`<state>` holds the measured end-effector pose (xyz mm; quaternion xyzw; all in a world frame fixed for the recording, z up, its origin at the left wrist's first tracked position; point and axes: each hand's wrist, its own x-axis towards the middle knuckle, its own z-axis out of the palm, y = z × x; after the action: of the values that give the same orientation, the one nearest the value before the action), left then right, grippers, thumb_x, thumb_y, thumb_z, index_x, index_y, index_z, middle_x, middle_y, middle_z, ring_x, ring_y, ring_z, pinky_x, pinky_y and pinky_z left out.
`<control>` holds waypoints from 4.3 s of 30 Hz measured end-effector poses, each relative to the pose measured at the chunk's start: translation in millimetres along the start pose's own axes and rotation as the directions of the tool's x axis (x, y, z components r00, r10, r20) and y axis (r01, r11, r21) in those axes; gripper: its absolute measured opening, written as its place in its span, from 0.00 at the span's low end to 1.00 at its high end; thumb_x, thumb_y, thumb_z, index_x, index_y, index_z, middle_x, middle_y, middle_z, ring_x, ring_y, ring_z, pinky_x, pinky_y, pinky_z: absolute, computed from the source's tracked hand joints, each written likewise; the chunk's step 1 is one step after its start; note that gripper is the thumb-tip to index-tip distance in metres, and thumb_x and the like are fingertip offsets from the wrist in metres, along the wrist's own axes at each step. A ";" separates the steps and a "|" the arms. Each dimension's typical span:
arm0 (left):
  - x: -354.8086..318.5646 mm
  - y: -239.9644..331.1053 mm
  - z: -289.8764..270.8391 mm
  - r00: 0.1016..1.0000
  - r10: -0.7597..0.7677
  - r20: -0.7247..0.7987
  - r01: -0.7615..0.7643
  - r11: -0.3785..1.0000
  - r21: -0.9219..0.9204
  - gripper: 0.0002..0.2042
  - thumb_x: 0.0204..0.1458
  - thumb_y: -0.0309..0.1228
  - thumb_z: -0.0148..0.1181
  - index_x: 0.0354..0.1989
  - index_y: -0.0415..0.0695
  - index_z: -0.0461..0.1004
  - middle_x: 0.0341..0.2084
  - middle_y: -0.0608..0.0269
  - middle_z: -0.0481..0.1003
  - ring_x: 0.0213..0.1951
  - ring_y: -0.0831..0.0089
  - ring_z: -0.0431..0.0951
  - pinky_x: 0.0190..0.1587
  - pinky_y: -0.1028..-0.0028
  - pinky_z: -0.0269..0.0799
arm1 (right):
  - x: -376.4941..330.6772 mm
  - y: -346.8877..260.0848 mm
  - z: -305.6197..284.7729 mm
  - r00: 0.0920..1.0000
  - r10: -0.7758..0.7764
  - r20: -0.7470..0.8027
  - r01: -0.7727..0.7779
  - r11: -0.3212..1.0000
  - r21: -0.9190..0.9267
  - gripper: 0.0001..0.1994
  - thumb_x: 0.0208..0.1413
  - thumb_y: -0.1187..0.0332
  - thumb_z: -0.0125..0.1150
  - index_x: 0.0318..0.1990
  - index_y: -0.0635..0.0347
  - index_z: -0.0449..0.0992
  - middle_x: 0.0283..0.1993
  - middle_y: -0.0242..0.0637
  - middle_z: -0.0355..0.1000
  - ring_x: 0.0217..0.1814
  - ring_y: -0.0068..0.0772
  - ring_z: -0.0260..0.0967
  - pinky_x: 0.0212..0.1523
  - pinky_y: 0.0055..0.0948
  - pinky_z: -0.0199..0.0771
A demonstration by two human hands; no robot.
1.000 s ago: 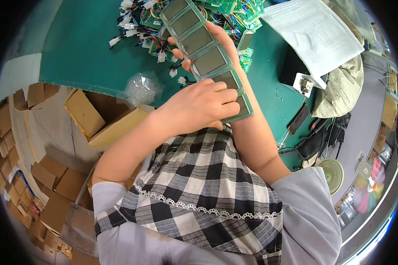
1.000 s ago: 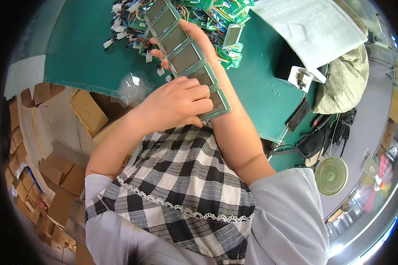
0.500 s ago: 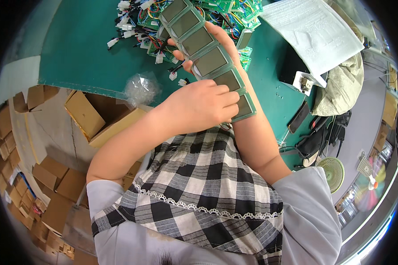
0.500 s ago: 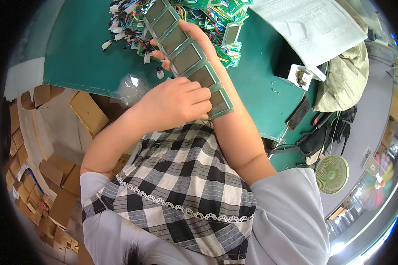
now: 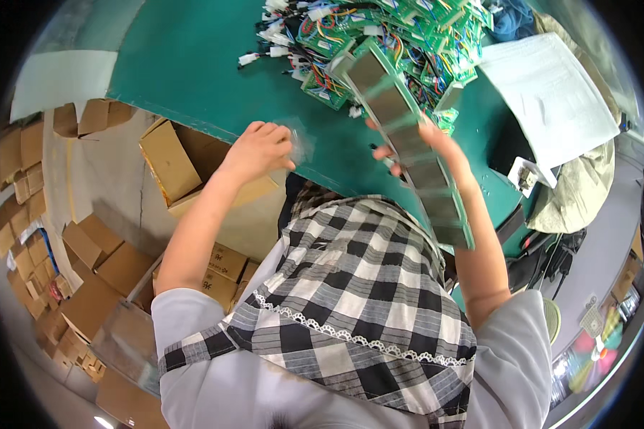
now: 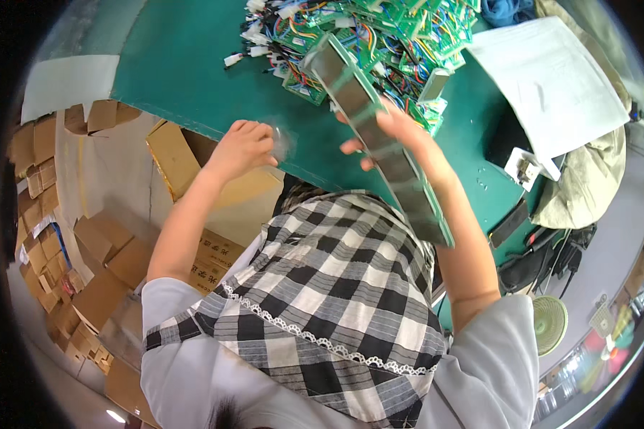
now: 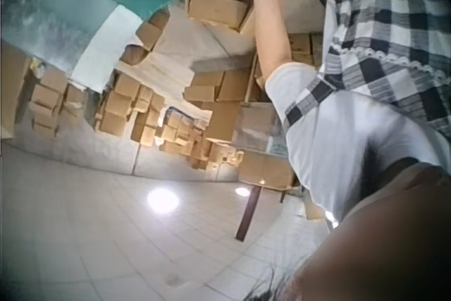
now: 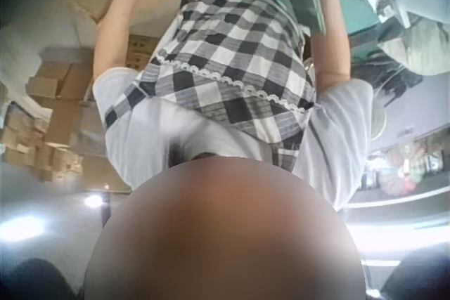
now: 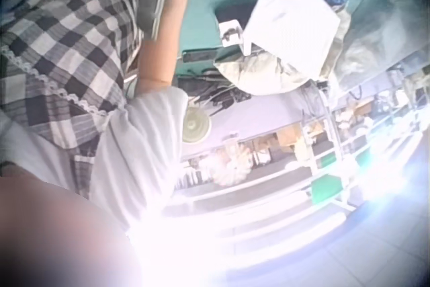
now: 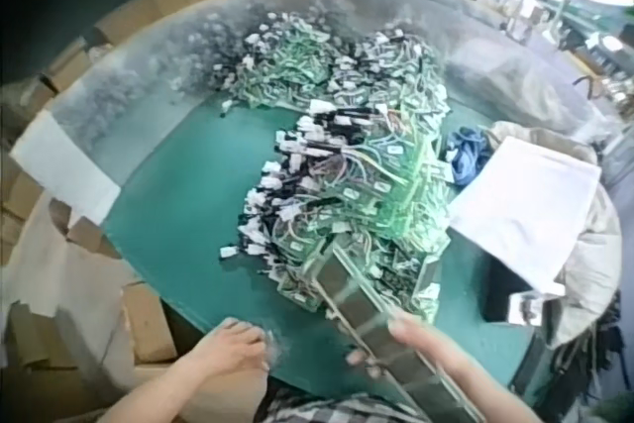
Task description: The recorder is assembling components onto a circuit board and organizing multiple boards on a table.
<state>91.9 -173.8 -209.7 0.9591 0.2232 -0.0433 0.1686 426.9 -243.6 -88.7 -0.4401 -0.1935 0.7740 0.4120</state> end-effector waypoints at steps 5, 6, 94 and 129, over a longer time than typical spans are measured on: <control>-23.2 5.4 27.4 0.896 -0.201 -0.396 0.204 0.978 -0.036 0.25 0.46 0.53 0.67 0.49 0.56 0.72 0.55 0.65 0.67 0.57 0.63 0.67 0.60 0.58 0.61 | -44.3 21.8 -2.4 0.990 -0.109 0.088 0.132 0.937 -0.322 0.39 0.52 0.57 0.65 0.71 0.59 0.60 0.67 0.42 0.64 0.52 0.33 0.71 0.47 0.29 0.72; -23.0 5.9 33.7 0.859 -0.295 -0.418 0.297 0.953 -0.062 0.25 0.47 0.54 0.66 0.50 0.57 0.71 0.56 0.64 0.66 0.58 0.62 0.66 0.60 0.57 0.60 | -53.3 22.6 -1.9 0.987 -0.117 0.114 0.152 0.911 -0.384 0.38 0.51 0.59 0.66 0.70 0.60 0.61 0.66 0.42 0.64 0.53 0.32 0.71 0.48 0.29 0.71; 118.2 20.8 -228.1 0.729 -0.668 -0.148 0.028 0.246 -0.969 0.13 0.67 0.38 0.52 0.37 0.39 0.74 0.27 0.66 0.77 0.28 0.82 0.75 0.22 0.80 0.67 | 65.5 -216.4 103.1 0.824 -0.554 0.121 0.234 0.138 -0.962 0.17 0.51 0.58 0.69 0.44 0.60 0.81 0.47 0.55 0.76 0.54 0.54 0.74 0.54 0.51 0.71; 8.5 6.4 -14.5 0.704 -0.665 -0.251 0.633 0.747 -0.203 0.44 0.40 0.42 0.77 0.65 0.43 0.60 0.47 0.44 0.76 0.50 0.49 0.75 0.53 0.57 0.71 | 106.5 -107.8 45.8 0.392 -0.906 0.158 -0.094 -0.210 -0.973 0.31 0.59 0.50 0.59 0.69 0.42 0.61 0.74 0.48 0.52 0.77 0.59 0.42 0.68 0.70 0.46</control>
<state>102.5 -170.7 -195.5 0.8035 0.5717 0.0611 0.1544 409.7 -91.5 -48.3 -0.7086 -0.6348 -0.0705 0.2997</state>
